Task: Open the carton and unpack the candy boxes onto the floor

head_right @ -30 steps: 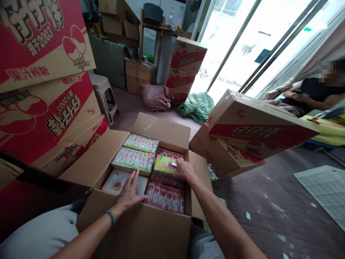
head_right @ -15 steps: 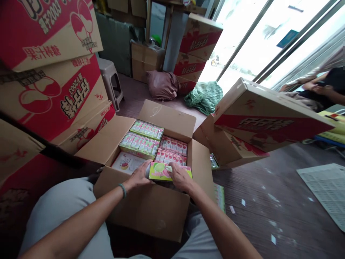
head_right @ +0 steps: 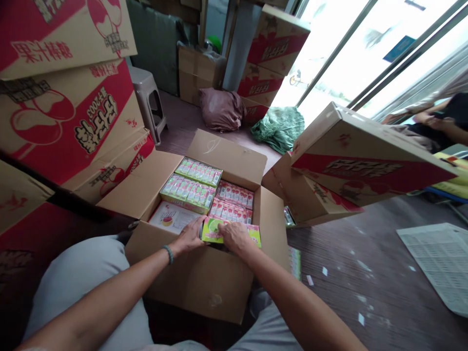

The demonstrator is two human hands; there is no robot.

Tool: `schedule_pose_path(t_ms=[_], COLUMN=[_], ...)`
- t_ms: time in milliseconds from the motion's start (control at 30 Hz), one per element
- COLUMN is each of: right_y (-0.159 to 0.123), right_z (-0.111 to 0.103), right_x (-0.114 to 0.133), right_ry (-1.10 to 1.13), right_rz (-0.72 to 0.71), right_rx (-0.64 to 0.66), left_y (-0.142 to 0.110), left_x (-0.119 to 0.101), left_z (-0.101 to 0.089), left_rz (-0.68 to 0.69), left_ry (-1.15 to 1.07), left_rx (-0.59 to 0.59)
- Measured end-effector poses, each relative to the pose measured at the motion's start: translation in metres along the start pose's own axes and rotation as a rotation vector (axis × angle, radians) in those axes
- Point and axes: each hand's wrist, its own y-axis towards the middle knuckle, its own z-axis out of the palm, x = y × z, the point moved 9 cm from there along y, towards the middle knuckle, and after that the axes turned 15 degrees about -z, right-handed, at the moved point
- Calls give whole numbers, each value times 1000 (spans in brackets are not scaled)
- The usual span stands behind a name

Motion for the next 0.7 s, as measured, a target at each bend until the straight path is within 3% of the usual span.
schedule_pose_path(t_ms=[200,333,433,500,567,633,700], right_y=[-75,-112,-102,-76,-44,-25,-25], right_z=[40,41,22,14,17,17,11], right_x=[-99,-139,-122,-87,-50,-40,-47], right_ry=[-22,31,80,123,169,188,192], right_rz=[170,262,314,232,105,138,217], right_rx=[99,65,-84,-148,-115,-137,-200], left_y=[-3,0,1,-1,-2,-2,1], left_x=[-2,7,4,1,5,16,28], left_z=[0,3,2,0,-2,-4,-5], left_rz=[12,-42,-46,-56,-89,-123,-127], left_ry=[24,44,19,9,7,25,82], left_rx=[12,17,26,37,55,60,33])
